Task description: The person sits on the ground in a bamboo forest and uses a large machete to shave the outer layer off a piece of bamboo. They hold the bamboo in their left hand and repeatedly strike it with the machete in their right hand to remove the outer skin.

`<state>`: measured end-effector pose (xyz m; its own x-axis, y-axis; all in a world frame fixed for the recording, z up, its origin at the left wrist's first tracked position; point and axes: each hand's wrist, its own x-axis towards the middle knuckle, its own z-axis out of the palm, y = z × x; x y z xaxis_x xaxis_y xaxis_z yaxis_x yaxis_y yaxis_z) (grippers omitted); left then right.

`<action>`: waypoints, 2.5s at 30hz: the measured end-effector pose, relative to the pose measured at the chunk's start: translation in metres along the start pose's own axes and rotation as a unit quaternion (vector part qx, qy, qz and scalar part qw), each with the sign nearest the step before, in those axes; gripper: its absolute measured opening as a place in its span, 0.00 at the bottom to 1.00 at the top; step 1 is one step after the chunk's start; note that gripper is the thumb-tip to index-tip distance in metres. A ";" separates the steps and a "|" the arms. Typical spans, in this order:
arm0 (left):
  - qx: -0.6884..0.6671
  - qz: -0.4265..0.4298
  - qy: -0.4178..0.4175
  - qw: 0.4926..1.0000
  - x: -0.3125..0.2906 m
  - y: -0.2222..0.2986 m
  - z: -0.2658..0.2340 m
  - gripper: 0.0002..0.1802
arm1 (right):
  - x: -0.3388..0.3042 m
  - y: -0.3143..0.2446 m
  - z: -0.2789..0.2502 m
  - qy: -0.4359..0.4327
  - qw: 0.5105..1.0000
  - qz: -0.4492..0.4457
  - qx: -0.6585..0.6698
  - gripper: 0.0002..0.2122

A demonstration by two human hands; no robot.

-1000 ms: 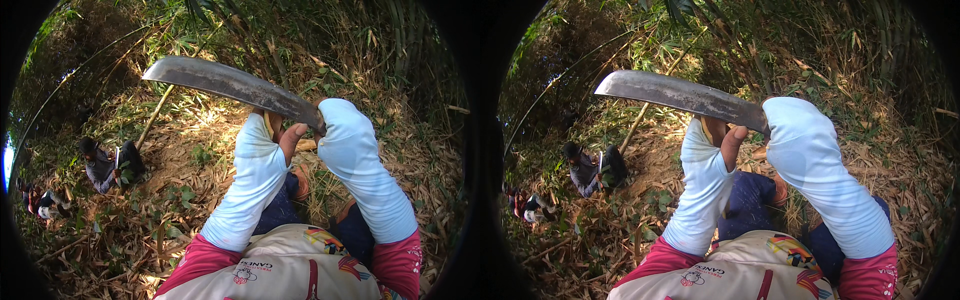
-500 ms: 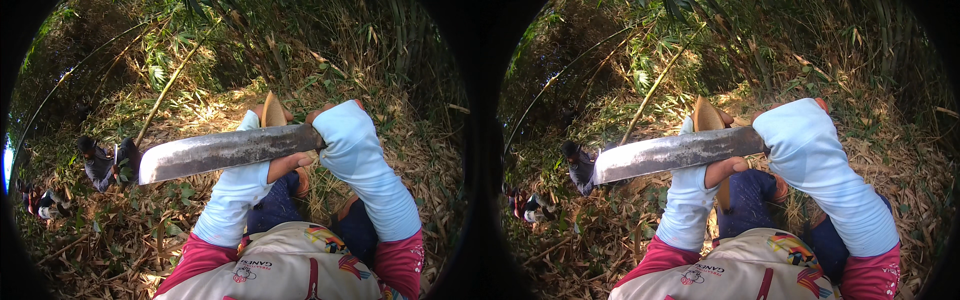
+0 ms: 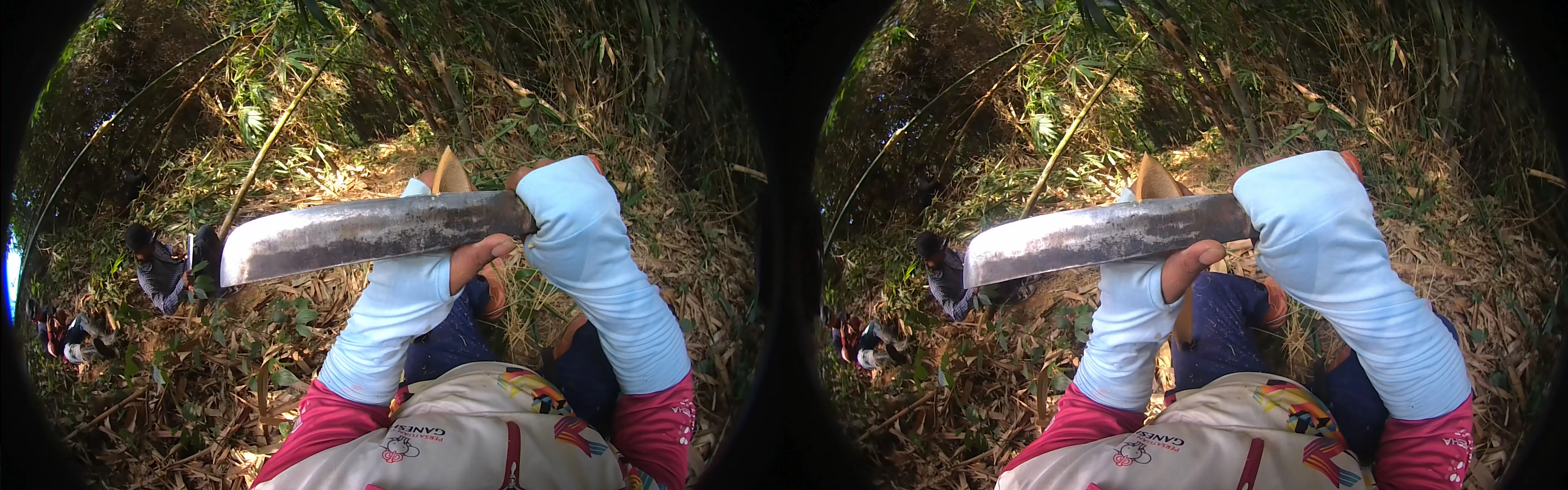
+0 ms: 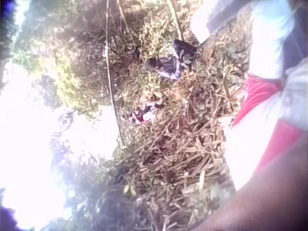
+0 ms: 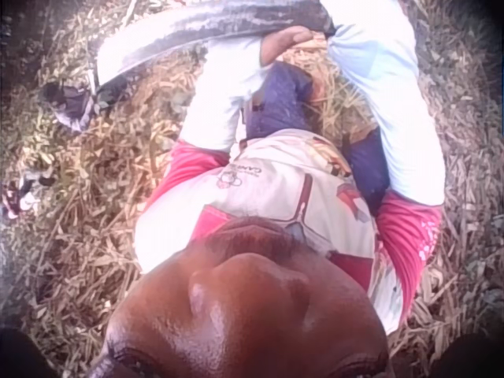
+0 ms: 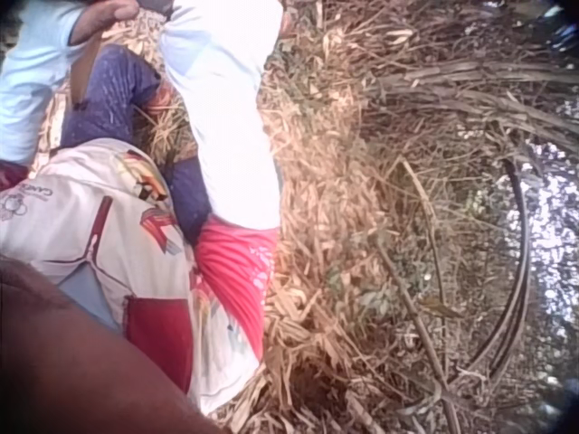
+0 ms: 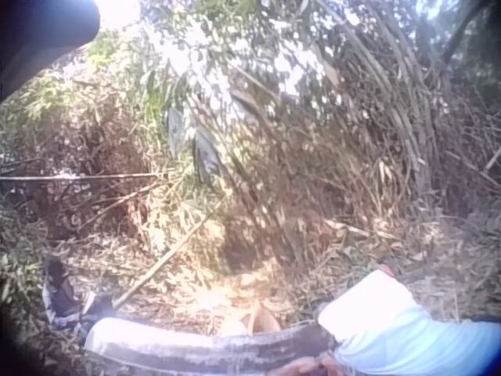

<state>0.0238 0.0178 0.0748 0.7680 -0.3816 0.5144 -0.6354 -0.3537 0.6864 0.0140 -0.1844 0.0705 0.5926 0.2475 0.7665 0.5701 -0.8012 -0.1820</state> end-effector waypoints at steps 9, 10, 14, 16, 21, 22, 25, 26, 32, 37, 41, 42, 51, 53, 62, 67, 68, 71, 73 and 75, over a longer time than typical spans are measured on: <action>-0.103 -0.051 0.038 0.993 0.000 0.004 0.010 0.23 | 0.001 0.001 0.007 -0.004 0.999 0.050 0.013 0.04; -0.115 -0.057 0.039 0.991 0.000 0.004 0.010 0.22 | 0.001 0.000 0.008 0.006 0.999 0.051 0.015 0.04; -0.092 -0.073 0.054 0.992 0.001 0.001 0.010 0.21 | 0.005 0.000 0.011 -0.019 0.997 0.070 -0.026 0.08; -0.090 -0.123 0.062 0.986 0.003 0.000 0.010 0.22 | 0.008 -0.001 0.014 -0.018 0.996 0.082 0.000 0.08; -0.156 -0.102 0.101 0.977 0.006 -0.016 0.011 0.22 | 0.017 -0.009 0.019 -0.041 0.990 0.132 0.028 0.09; -0.166 -0.099 0.102 0.976 0.008 -0.016 0.010 0.23 | 0.020 -0.014 0.020 -0.054 0.986 0.154 0.035 0.09; -0.170 -0.088 0.098 0.976 0.010 -0.018 0.006 0.23 | 0.026 -0.021 0.023 -0.077 0.977 0.196 0.033 0.11; -0.175 -0.089 0.100 0.975 0.010 -0.018 0.004 0.23 | 0.027 -0.023 0.024 -0.082 0.975 0.204 0.031 0.11; -0.219 -0.085 0.141 0.962 0.007 -0.019 -0.002 0.24 | 0.028 -0.031 0.043 -0.033 0.978 0.191 0.078 0.14; -0.239 -0.065 0.161 0.955 0.005 -0.029 -0.010 0.24 | 0.043 -0.050 0.045 -0.090 0.962 0.241 0.096 0.11; -0.244 -0.064 0.166 0.953 0.003 -0.024 -0.017 0.22 | 0.049 -0.050 0.060 -0.144 0.946 0.281 0.066 0.09; -0.243 -0.066 0.167 0.953 0.002 -0.024 -0.018 0.22 | 0.051 -0.050 0.063 -0.142 0.949 0.271 0.078 0.09; -0.213 -0.054 0.188 0.957 -0.004 -0.019 -0.033 0.29 | 0.043 -0.076 0.078 -0.038 0.915 0.347 0.204 0.12; -0.223 -0.090 0.171 0.955 -0.009 -0.022 -0.044 0.30 | 0.040 -0.068 0.085 -0.053 0.907 0.356 0.216 0.12; -0.270 -0.076 0.093 0.955 -0.014 -0.010 -0.056 0.31 | 0.003 0.020 0.070 -0.107 0.880 0.370 0.278 0.23; -0.296 -0.076 0.053 0.951 -0.012 -0.010 -0.058 0.30 | -0.047 0.061 0.062 -0.170 0.833 0.412 0.327 0.24; -0.301 -0.082 0.046 0.949 -0.012 -0.010 -0.058 0.30 | -0.056 0.061 0.066 -0.161 0.819 0.427 0.347 0.23; -0.317 -0.083 0.047 0.944 -0.011 -0.007 -0.054 0.29 | -0.060 0.063 0.076 -0.214 0.687 0.525 0.455 0.18; -0.326 -0.074 0.041 0.942 -0.011 -0.009 -0.051 0.28 | -0.058 0.058 0.074 -0.174 0.651 0.548 0.496 0.18; -0.329 -0.076 0.037 0.940 -0.009 -0.008 -0.048 0.28 | -0.054 0.052 0.066 -0.144 0.652 0.547 0.505 0.20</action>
<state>0.0259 0.0650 0.0889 0.8653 -0.2999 0.4015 -0.3485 0.2157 0.9121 0.0496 -0.2037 -0.0210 0.9587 0.0377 -0.2820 -0.2844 0.1482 -0.9472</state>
